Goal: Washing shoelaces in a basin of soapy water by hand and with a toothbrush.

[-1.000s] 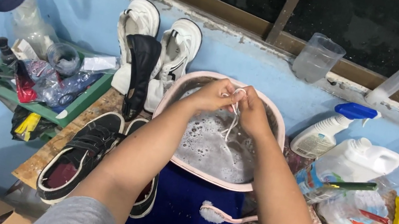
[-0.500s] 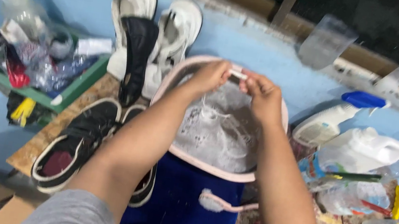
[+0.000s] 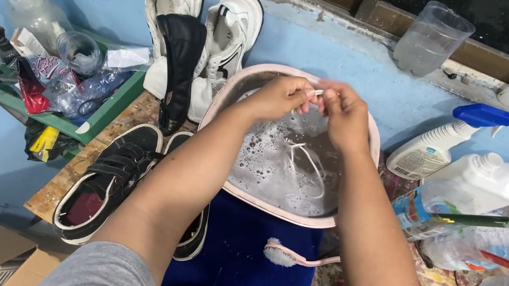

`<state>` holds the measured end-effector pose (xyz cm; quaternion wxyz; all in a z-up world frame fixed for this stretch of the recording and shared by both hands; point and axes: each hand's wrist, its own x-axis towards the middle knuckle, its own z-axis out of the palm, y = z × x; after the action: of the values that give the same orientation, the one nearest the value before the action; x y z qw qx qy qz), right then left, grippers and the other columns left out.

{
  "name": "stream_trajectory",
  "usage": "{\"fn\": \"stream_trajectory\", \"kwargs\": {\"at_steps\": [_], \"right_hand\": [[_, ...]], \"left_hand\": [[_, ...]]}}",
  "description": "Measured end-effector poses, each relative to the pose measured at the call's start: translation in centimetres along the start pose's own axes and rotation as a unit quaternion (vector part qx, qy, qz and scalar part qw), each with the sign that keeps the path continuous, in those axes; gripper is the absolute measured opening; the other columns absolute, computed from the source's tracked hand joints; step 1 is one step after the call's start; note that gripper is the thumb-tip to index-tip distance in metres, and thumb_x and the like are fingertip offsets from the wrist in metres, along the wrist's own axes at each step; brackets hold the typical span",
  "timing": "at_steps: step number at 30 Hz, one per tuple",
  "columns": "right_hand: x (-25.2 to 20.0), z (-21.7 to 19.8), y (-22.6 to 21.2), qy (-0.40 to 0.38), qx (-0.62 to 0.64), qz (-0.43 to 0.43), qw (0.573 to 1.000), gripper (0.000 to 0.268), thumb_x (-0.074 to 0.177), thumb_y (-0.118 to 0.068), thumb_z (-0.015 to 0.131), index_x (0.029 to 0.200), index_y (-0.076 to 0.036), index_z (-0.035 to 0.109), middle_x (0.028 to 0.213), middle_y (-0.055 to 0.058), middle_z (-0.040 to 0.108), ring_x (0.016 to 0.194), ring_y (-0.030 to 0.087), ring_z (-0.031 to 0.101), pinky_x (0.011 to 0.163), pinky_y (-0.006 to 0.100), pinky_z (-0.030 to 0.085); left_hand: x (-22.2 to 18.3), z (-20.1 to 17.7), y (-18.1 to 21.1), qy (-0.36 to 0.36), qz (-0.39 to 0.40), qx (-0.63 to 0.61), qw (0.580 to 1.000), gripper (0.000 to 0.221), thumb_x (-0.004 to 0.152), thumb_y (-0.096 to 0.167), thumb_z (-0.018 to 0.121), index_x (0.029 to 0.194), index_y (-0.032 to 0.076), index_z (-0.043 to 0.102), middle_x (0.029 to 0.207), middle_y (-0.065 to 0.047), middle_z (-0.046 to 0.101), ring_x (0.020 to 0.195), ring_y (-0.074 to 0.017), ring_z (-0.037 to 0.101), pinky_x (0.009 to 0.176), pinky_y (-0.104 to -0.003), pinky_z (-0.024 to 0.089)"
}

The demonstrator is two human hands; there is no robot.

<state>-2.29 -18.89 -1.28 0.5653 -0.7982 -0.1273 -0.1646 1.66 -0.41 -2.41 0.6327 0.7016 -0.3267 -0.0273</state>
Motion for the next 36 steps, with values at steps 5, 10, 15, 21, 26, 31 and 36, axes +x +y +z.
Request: {"fn": "stream_trajectory", "kwargs": {"at_steps": [5,10,15,21,26,31,36], "right_hand": [[0.4,0.0,0.2,0.060,0.165,0.011,0.984,0.008,0.108,-0.010,0.054,0.114,-0.006,0.051,0.082,0.006,0.070,0.069,0.006,0.065,0.066,0.015,0.055],[0.5,-0.2,1.1,0.116,0.129,-0.003,0.985,0.014,0.105,-0.017,0.068,0.096,-0.008,0.065,0.071,0.004,0.066,0.061,0.007,0.059,0.060,0.018,0.049],[0.2,0.1,-0.1,0.067,0.167,-0.010,0.984,0.015,0.103,-0.005,0.064,0.116,-0.004,0.072,0.088,0.007,0.071,0.077,0.007,0.069,0.076,0.018,0.063],[-0.1,-0.2,0.1,0.017,0.134,-0.060,0.989,0.036,0.095,-0.007,0.080,0.129,-0.007,0.069,0.096,0.006,0.070,0.086,0.010,0.067,0.085,0.025,0.061],[-0.5,0.7,-1.1,0.016,0.166,-0.040,0.985,0.036,0.088,-0.006,0.085,0.120,-0.007,0.070,0.094,0.003,0.071,0.082,0.005,0.067,0.079,0.020,0.059],[0.1,0.6,0.0,0.038,0.214,-0.021,0.976,0.028,0.091,0.001,0.078,0.116,-0.006,0.067,0.091,0.003,0.070,0.078,0.006,0.068,0.077,0.018,0.060],[0.6,0.2,0.7,0.051,0.352,0.028,0.934,0.031,0.097,-0.001,0.068,0.127,-0.004,0.061,0.093,0.000,0.066,0.081,0.007,0.070,0.081,0.017,0.063]], "left_hand": [[-0.8,0.0,1.7,-0.017,0.007,-0.046,0.999,0.020,0.104,0.016,0.056,0.116,0.001,0.062,0.087,-0.015,0.075,0.078,-0.0181,0.074,0.078,-0.029,0.060],[-1.3,0.4,2.9,-0.013,-0.022,-0.067,0.997,0.017,0.103,0.015,0.059,0.112,0.001,0.061,0.086,-0.015,0.075,0.077,-0.0170,0.075,0.073,-0.026,0.060],[0.1,0.1,0.5,-0.006,-0.017,-0.067,0.998,0.019,0.101,0.015,0.066,0.114,0.001,0.064,0.091,-0.018,0.075,0.080,-0.0216,0.076,0.078,-0.031,0.062],[-0.1,0.3,0.6,0.037,0.002,-0.095,0.995,0.019,0.099,0.019,0.071,0.108,0.007,0.060,0.087,-0.010,0.074,0.077,-0.0172,0.077,0.075,-0.025,0.062],[0.3,0.5,-0.2,0.048,-0.011,-0.093,0.994,0.020,0.101,0.025,0.067,0.103,0.007,0.061,0.085,-0.011,0.075,0.074,-0.0171,0.077,0.071,-0.024,0.061],[-0.6,0.9,1.6,0.043,-0.022,-0.117,0.992,0.020,0.102,0.027,0.065,0.101,0.007,0.061,0.087,-0.013,0.075,0.077,-0.0185,0.077,0.072,-0.024,0.060],[-1.2,1.1,3.4,-0.014,-0.039,-0.108,0.993,0.016,0.104,0.023,0.061,0.103,0.007,0.059,0.093,-0.012,0.074,0.082,-0.0167,0.076,0.074,-0.022,0.058]]}}
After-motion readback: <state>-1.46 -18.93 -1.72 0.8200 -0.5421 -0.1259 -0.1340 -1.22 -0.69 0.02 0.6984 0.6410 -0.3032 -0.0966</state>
